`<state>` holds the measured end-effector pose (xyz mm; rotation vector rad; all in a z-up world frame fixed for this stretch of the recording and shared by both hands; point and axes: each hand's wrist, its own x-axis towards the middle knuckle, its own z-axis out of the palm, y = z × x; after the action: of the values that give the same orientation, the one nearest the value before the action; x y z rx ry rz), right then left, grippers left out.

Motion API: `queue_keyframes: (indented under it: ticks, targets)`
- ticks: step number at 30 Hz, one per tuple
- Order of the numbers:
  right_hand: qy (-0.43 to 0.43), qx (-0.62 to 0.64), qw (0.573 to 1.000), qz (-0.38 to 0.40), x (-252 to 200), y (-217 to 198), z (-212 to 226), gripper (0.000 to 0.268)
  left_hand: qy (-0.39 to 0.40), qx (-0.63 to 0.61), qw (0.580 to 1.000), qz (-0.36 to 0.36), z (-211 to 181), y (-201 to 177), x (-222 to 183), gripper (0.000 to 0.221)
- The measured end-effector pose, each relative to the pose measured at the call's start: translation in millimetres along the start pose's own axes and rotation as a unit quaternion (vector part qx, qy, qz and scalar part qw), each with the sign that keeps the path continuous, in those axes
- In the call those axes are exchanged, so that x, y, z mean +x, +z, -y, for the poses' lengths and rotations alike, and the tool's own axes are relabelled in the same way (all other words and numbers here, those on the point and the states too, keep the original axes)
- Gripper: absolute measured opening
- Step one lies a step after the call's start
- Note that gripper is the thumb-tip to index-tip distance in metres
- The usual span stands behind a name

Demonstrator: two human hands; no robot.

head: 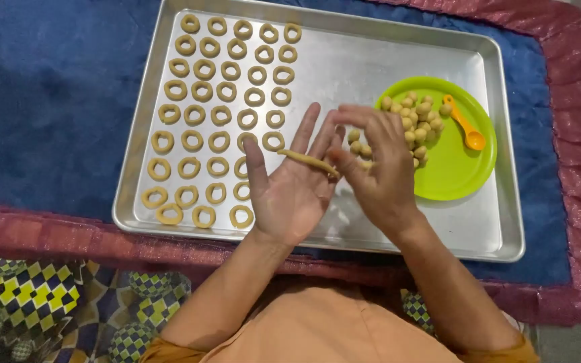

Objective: Hand-shaping small portions of dough into rings and arranging them on a baking sheet.

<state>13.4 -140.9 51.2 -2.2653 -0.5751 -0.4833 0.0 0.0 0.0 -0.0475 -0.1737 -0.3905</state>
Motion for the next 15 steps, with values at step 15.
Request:
queue_keyframes:
  ticks: [15]
  targets:
    - [0.200, 0.364, 0.910, -0.017, -37.3, 14.3, -52.1, 0.025, -0.102, 0.609, 0.776, -0.131, -57.2, 22.0, 5.7, 0.054]
